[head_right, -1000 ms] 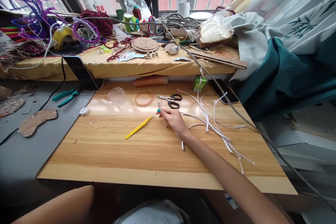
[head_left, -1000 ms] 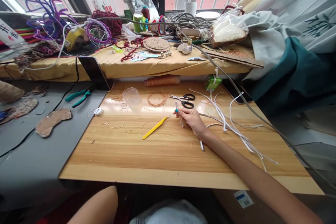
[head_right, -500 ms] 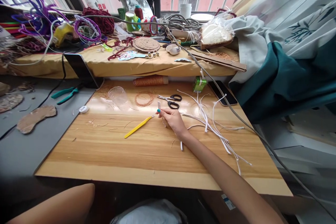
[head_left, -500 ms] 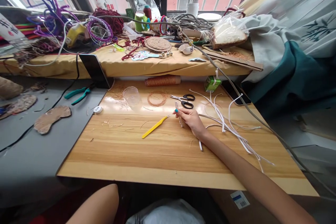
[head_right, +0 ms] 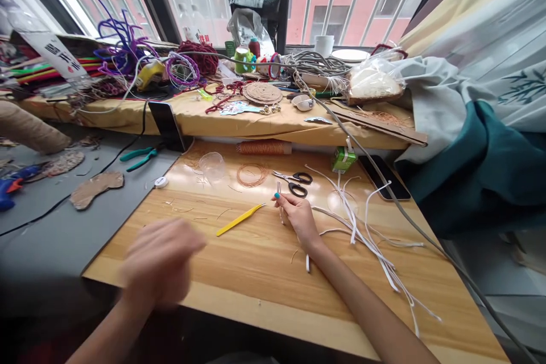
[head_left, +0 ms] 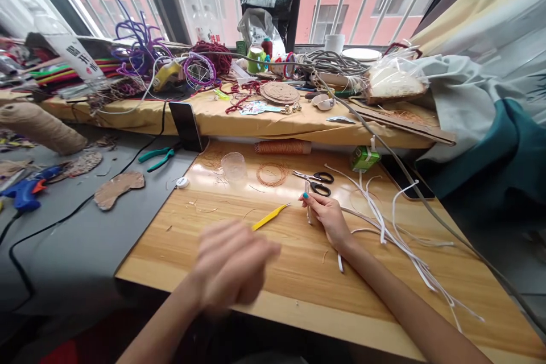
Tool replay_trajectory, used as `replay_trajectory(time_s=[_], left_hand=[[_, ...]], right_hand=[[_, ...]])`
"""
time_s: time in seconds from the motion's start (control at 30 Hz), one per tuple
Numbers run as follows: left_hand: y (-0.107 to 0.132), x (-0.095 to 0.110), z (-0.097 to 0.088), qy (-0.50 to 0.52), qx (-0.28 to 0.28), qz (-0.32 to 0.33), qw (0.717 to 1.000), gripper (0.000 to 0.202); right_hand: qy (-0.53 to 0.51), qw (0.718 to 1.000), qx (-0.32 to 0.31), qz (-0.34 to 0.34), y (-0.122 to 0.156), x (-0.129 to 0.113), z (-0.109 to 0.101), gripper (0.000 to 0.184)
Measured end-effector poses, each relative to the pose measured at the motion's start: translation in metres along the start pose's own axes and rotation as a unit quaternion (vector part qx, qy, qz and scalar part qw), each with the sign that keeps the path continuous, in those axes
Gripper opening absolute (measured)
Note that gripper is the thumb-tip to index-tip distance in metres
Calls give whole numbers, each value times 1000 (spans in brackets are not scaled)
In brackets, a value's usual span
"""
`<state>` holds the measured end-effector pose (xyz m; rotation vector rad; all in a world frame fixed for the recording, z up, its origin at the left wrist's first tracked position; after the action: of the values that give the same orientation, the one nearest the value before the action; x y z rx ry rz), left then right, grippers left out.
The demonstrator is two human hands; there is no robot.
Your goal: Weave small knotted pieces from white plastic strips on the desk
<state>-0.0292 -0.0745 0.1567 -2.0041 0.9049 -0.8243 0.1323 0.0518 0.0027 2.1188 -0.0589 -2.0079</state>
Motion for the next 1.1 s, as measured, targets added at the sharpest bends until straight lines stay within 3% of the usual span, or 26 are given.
replay_trajectory(time_s=[0.07, 0.13, 0.2, 0.27, 0.33, 0.47, 0.7, 0.8, 0.97, 1.1], left_hand=[[-7, -38, 35, -54, -82, -38, 994, 20], [-2, -90, 75, -99, -209, -137, 963, 22], [9, -128, 106, -129, -309, -188, 923, 23], [18, -147, 127, -128, -372, -199, 898, 18], [23, -155, 138, -127, -393, -196, 889, 14], [25, -158, 141, -112, -360, -201, 904, 11], [24, -165, 124, -56, -225, -239, 943, 12], [20, -163, 116, -48, -167, -225, 959, 16], [18, -158, 113, -62, -179, -196, 962, 17], [13, -154, 91, -49, -59, -215, 974, 20]], right_hand=[[-18, 1000, 7, 0, 0, -1, -1, 37], [-32, 999, 13, 3, 0, 0, -1, 37], [-42, 999, 12, 6, 0, 1, -1, 38], [-45, 999, 9, 8, -1, 2, 0, 38], [-41, 999, 8, 10, -1, 3, 0, 38], [-28, 999, 3, 16, 1, 2, 1, 37], [-49, 998, -8, 31, 1, 3, 4, 35], [-66, 997, -14, 29, 0, 4, 5, 33], [-67, 997, -12, 29, 1, 3, 6, 31], [-49, 999, -13, 4, 1, -1, 5, 30]])
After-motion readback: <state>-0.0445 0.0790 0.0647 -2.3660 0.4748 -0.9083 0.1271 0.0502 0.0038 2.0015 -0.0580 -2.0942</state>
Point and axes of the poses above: each hand's wrist, its own y-axis away from the middle knuckle, its own z-axis out of the palm, x = y × z, the point moved 8 cm from there along -y, towards the middle knuckle, and after that the axes turned 6 degrees about z, right-handed, at the moved point
